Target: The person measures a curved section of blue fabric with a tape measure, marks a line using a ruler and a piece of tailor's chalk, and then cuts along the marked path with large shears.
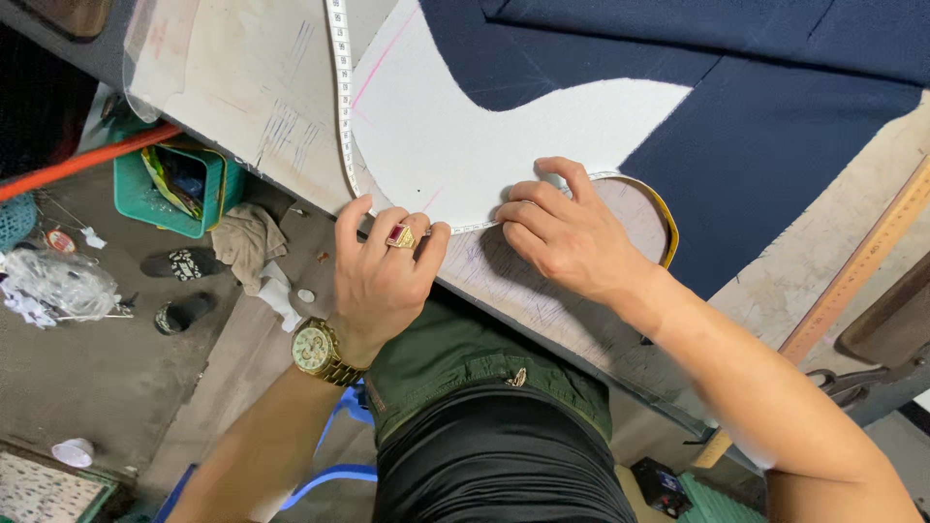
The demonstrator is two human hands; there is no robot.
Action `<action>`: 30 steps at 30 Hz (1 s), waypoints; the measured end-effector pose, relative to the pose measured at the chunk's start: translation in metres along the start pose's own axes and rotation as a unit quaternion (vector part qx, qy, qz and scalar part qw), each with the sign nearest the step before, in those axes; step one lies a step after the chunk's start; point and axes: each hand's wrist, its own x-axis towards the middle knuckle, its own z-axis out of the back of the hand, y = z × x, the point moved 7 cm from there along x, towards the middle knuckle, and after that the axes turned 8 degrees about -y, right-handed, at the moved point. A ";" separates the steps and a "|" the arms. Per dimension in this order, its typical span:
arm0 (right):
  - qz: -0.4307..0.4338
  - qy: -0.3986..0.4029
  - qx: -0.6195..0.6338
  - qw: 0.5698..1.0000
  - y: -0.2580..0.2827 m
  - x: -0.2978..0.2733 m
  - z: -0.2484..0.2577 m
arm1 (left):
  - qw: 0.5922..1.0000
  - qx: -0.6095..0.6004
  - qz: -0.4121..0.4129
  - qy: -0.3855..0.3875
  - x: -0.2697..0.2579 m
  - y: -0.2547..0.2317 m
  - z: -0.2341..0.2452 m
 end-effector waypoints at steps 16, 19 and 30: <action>-0.115 -0.055 -0.092 0.988 0.024 0.007 -0.008 | 0.993 -0.099 -0.054 0.029 -0.001 0.017 -0.019; -0.114 -0.074 -0.072 0.988 0.034 0.008 -0.023 | 0.992 -0.105 -0.060 0.035 0.009 0.014 -0.011; -0.128 -0.086 -0.110 0.982 0.038 0.009 -0.027 | 0.983 -0.117 -0.104 0.096 0.006 0.035 -0.003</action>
